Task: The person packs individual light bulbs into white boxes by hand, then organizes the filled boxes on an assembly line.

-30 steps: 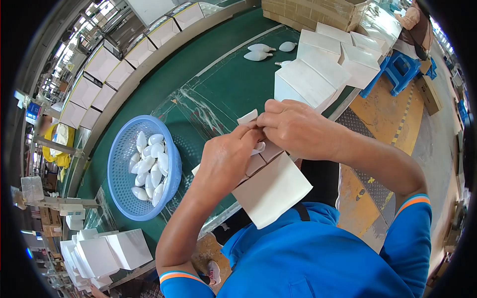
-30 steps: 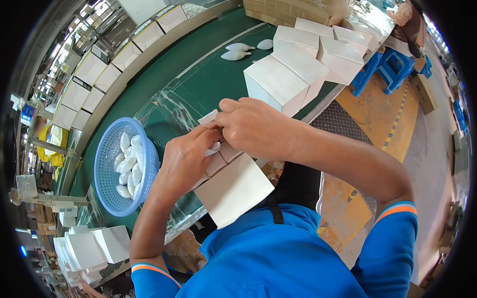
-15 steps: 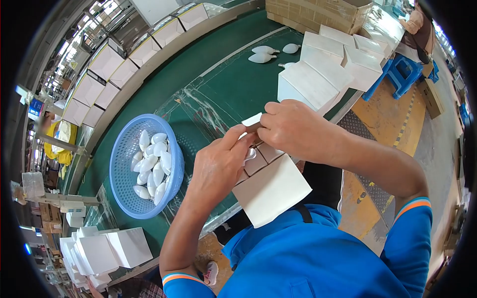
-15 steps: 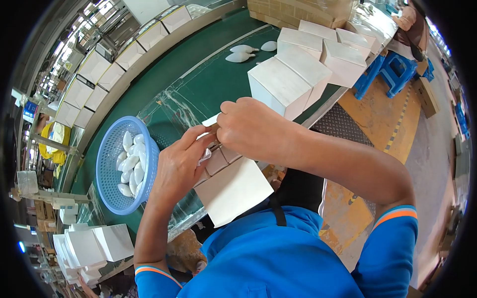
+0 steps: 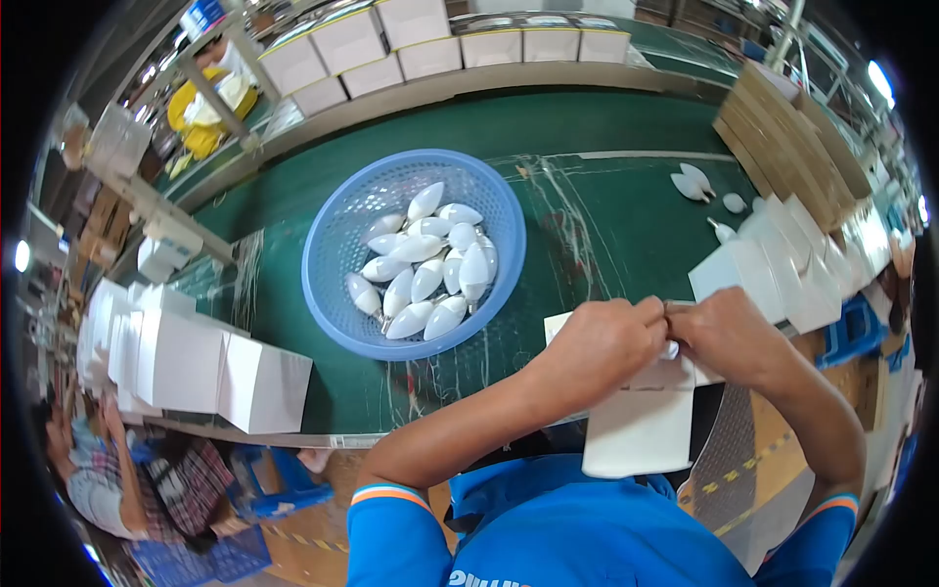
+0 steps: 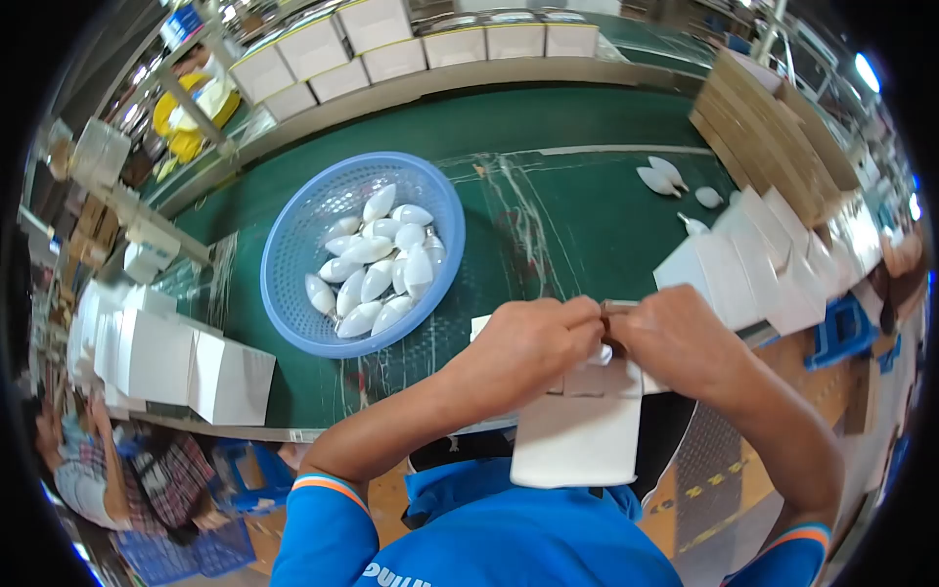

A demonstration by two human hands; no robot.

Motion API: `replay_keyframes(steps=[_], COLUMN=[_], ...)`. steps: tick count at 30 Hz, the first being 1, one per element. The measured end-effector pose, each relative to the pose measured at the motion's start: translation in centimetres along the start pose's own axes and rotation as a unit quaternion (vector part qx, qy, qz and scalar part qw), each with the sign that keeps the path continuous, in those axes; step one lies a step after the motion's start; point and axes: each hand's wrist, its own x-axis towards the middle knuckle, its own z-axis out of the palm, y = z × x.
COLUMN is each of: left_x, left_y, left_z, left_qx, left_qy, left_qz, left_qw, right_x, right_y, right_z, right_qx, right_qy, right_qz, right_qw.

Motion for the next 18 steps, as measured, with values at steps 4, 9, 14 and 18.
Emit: replay_keyframes(steps=[4, 9, 14, 18], left_x=[-2.2, -3.7, -3.4, -3.8], left_y=[0.2, 0.5, 0.8, 0.8], left_z=[-1.5, -1.8, -0.7, -0.4], left_qx=[0.009, 0.059, 0.035, 0.022], left_qy=[-0.039, 0.002, 0.037, 0.058], left_qz=[0.008, -0.013, -0.056, -0.073], left_qw=[0.999, 0.998, 0.997, 0.995], right_x=[1.3, 2.7, 3.1, 3.0], right_y=[-1.3, -3.2, -3.5, -3.1], right_z=[-0.2, -1.0, -0.9, 0.6], right_qx=[0.092, 0.016, -0.058, -0.011], right_qy=[-0.031, -0.073, -0.083, -0.024], right_qz=[-0.018, -0.043, -0.053, -0.082], right_qw=[0.995, 0.996, 0.993, 0.996])
